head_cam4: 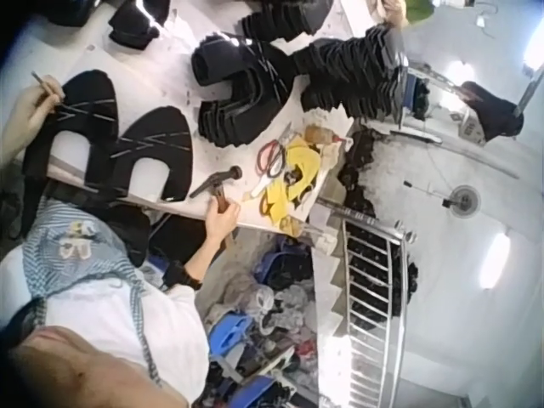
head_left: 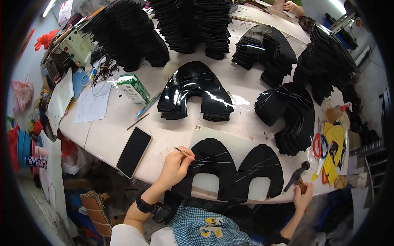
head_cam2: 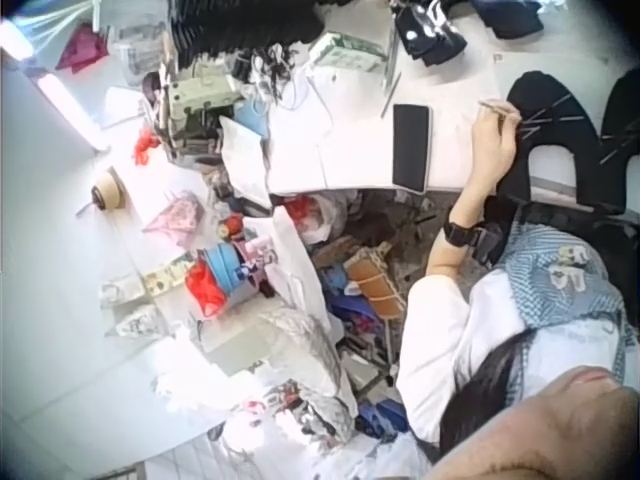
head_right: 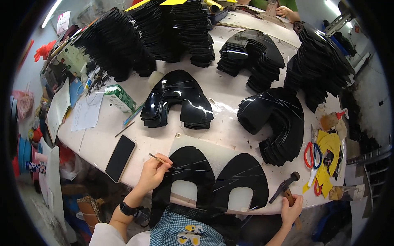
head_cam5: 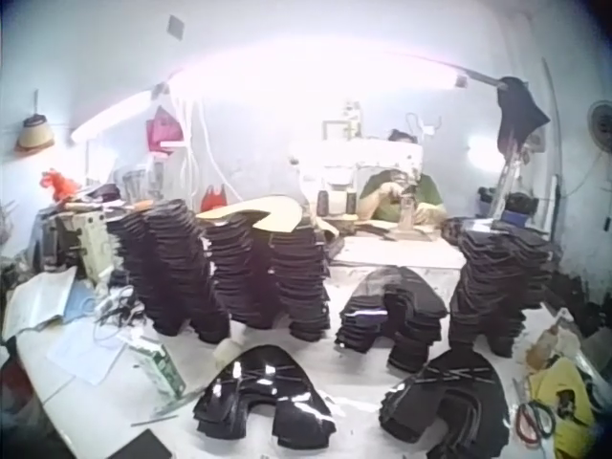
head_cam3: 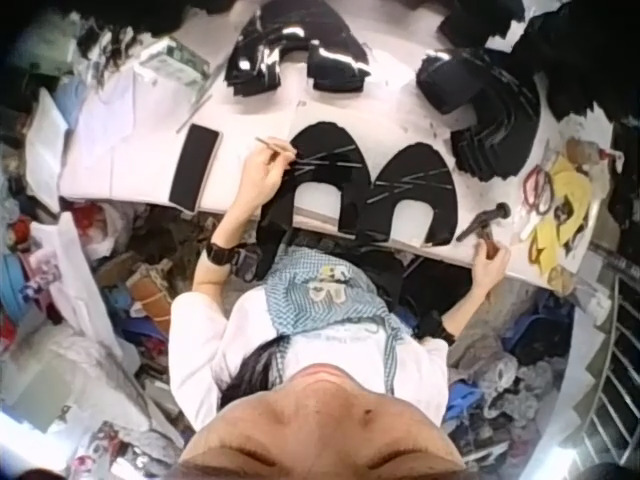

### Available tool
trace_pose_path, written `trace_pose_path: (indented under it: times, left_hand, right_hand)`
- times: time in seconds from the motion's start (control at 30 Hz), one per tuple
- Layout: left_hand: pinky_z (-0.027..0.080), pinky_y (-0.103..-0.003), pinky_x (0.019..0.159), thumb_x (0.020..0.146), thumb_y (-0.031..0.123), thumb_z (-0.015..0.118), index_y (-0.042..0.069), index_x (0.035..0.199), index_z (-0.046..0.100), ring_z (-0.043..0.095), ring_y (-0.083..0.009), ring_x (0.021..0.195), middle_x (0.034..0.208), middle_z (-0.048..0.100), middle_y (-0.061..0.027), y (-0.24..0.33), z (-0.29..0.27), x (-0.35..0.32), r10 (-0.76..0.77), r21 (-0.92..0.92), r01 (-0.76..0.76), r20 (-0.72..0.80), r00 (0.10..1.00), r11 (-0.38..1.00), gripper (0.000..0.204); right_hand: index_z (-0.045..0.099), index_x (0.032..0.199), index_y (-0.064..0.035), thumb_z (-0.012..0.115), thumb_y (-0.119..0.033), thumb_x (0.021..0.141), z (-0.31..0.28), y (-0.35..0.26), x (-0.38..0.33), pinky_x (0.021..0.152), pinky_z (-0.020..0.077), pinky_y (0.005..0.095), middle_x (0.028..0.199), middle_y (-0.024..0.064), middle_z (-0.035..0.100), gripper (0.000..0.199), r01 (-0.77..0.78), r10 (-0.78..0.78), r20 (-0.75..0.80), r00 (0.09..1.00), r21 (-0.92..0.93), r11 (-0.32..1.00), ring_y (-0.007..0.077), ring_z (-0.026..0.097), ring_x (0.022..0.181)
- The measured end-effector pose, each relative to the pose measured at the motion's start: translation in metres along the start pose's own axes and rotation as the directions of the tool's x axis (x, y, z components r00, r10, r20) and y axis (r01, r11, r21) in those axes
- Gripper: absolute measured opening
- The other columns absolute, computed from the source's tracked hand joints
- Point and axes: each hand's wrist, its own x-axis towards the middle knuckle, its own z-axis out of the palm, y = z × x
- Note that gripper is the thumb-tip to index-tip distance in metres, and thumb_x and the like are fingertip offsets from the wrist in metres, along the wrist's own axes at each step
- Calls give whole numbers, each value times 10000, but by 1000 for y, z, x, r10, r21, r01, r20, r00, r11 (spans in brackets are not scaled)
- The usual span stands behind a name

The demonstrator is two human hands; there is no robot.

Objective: The recorder is seen assembling shoe uppers by gluing and hammering individual components onto a base piece.

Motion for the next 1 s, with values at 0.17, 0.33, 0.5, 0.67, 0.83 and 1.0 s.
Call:
trace_pose_path:
  times: [0.17,0.33,0.5,0.67,0.83,1.0]
  left_hand:
    - [469,-245,568,786,-52,551,-41,807,566,588,-165,612,760,591,-105,-2,5,-1,7,-76,-11,-55,998,997,28]
    - [493,-236,570,790,-82,524,-58,807,559,615,-150,631,764,596,-100,-5,5,-3,-39,-128,29,-76,996,991,46]
    - [489,-238,567,789,-98,507,-59,813,556,601,-146,607,759,593,-99,-7,8,-2,7,-132,-17,-80,997,991,67]
    - [489,-244,579,779,-101,521,-49,811,556,603,-153,619,775,600,-109,-5,7,-2,23,-93,-29,-65,998,995,71]
    - [481,-259,575,739,-112,556,-27,796,556,603,-185,619,760,596,-116,-4,11,-2,178,87,-171,-84,980,981,103]
    - [461,-278,555,696,-113,589,1,786,546,585,-231,620,714,554,-110,5,16,-1,270,143,-257,-85,959,956,151]
  right_hand:
    - [471,856,-41,440,-123,912,1,-1,2,399,298,197,624,-9,418,104,-453,450,143,882,527,719,46,384,439]
    - [452,969,-10,456,-204,919,-30,-78,10,363,252,178,585,-23,403,201,-416,309,282,908,682,601,34,335,409]
    - [480,950,9,564,-473,827,-31,-121,7,370,255,178,543,-20,407,505,-296,-41,430,902,684,667,39,355,404]
    - [532,995,39,601,-265,840,-33,-156,14,593,383,207,768,44,544,348,-332,-155,570,807,654,680,81,486,672]
    - [552,1014,41,603,-118,796,-25,-171,22,677,437,264,870,95,592,275,-118,-354,582,732,620,775,151,548,753]
    - [561,934,23,640,-77,749,-19,-199,40,501,451,284,755,144,602,225,142,-568,580,584,616,775,264,586,545]
